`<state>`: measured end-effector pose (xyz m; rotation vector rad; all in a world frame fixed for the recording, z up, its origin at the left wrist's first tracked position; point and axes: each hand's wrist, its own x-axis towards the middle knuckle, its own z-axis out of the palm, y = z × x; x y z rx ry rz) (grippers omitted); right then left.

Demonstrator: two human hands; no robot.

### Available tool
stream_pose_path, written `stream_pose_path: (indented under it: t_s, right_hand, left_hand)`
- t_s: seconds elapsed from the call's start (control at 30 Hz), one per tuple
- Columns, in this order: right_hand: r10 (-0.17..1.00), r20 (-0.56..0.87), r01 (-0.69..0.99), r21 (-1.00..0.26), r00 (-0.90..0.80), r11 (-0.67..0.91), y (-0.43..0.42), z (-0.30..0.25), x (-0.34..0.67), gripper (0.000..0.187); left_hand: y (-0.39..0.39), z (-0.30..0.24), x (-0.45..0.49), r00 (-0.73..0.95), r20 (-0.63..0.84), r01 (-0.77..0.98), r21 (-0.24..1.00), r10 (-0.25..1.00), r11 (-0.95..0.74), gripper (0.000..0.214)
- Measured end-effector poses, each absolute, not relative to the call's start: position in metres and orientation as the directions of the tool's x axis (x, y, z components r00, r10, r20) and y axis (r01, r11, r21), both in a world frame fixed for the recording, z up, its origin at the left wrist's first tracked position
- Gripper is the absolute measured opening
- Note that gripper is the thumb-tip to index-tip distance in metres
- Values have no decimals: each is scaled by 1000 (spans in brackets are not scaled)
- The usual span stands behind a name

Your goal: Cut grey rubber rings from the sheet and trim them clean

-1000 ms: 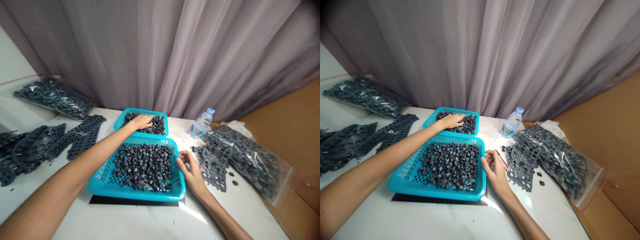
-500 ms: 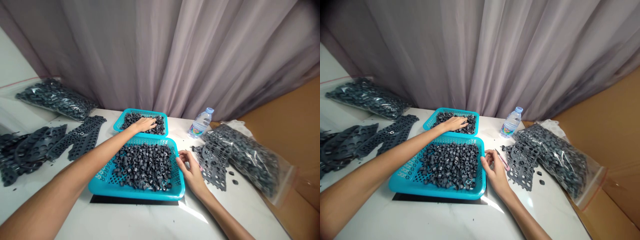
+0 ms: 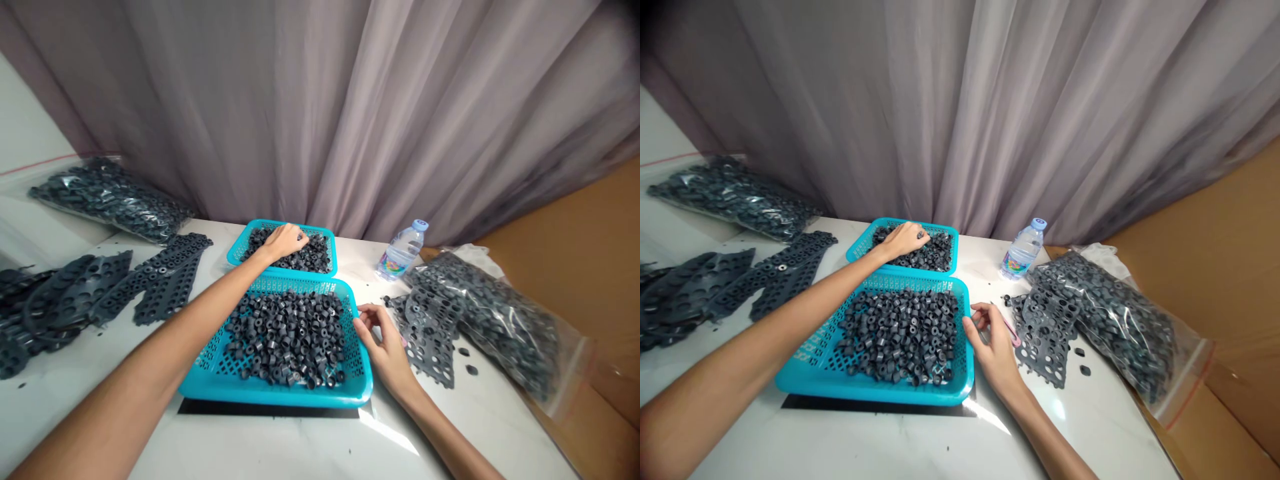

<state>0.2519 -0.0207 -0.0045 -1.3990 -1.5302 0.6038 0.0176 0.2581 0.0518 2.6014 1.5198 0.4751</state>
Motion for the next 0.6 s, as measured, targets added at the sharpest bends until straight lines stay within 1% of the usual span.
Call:
stream_pose_path:
  t_s: [0.2, 0.43, 0.6]
  right_hand:
    - [938, 322, 544, -813, 124, 207, -20, -11, 256, 33]
    - [946, 302, 541, -818, 115, 195, -19, -15, 257, 32]
    - [941, 319, 535, -818, 116, 211, -20, -12, 254, 30]
  left_hand:
    - [258, 49, 20, 358, 270, 859, 281, 894, -429, 37]
    - [256, 51, 22, 395, 260, 828, 313, 881, -464, 34]
    - [258, 47, 22, 412, 239, 804, 358, 879, -475, 35]
